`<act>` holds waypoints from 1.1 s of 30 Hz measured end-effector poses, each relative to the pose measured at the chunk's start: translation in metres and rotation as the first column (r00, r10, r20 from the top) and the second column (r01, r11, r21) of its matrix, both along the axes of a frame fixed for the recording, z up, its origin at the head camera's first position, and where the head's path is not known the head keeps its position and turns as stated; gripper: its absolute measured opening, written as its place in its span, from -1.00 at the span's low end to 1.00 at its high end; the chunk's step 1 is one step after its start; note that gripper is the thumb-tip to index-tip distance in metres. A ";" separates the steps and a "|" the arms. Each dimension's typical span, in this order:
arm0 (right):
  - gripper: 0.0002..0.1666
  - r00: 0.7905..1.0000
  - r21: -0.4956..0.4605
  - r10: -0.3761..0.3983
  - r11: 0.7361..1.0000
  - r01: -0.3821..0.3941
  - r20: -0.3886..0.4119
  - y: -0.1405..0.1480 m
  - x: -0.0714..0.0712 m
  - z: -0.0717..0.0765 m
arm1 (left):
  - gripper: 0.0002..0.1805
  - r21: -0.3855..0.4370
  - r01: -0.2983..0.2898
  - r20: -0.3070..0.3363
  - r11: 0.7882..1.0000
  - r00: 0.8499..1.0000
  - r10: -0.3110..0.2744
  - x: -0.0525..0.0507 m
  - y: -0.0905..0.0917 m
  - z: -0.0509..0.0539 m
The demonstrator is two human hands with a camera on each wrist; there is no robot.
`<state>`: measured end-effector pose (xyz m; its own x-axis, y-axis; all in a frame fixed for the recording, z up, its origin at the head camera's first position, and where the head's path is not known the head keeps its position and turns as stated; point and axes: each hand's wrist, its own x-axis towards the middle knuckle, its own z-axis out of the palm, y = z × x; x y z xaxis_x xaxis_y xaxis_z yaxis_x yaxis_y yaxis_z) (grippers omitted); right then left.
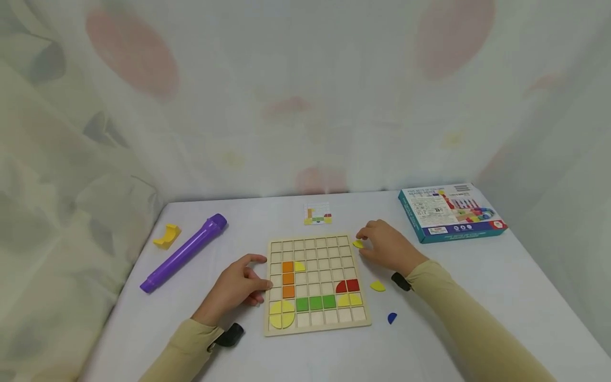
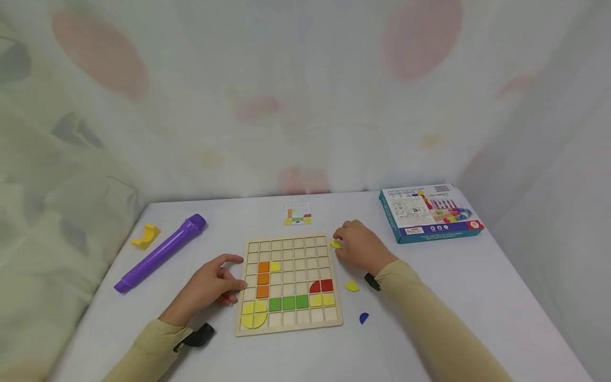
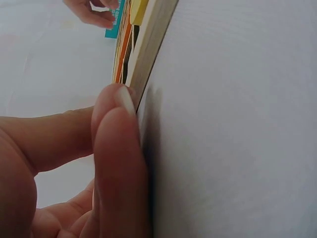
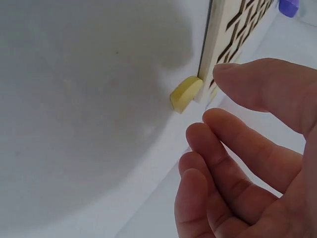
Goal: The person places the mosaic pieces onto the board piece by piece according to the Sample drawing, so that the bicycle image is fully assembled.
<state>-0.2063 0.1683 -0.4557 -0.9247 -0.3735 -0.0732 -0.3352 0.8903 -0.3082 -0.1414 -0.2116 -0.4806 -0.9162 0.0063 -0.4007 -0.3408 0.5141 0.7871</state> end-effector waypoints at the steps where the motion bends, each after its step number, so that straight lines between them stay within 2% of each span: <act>1: -0.60 1.000 0.003 0.006 1.000 -0.006 -0.003 -0.001 -0.002 -0.001 | -0.22 0.000 0.000 0.000 1.000 1.000 0.000 0.000 0.000 0.001; 10: -0.71 0.999 0.039 0.031 0.999 -0.031 0.009 0.000 -0.007 -0.010 | -0.22 -0.005 0.006 -0.003 1.000 1.000 -0.006 0.002 0.002 0.002; 21: -0.73 0.999 0.034 0.017 0.999 -0.019 0.040 0.002 -0.004 -0.010 | -0.22 0.006 0.011 -0.010 1.000 1.000 -0.011 0.003 -0.001 0.001; 27: -0.71 0.997 0.029 -0.013 1.000 0.011 0.078 0.003 0.004 -0.007 | -0.22 0.009 0.009 -0.005 1.000 1.000 -0.009 0.002 -0.001 0.001; 33: -0.72 0.995 0.007 -0.030 1.000 0.030 0.091 0.005 0.019 -0.004 | -0.23 0.006 0.007 -0.005 1.000 1.000 -0.007 0.001 -0.001 0.000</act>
<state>-0.1876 0.1732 -0.4593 -0.9248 -0.3451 -0.1602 -0.2790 0.9014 -0.3310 -0.1404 -0.2125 -0.4809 -0.9182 0.0149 -0.3958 -0.3330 0.5117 0.7920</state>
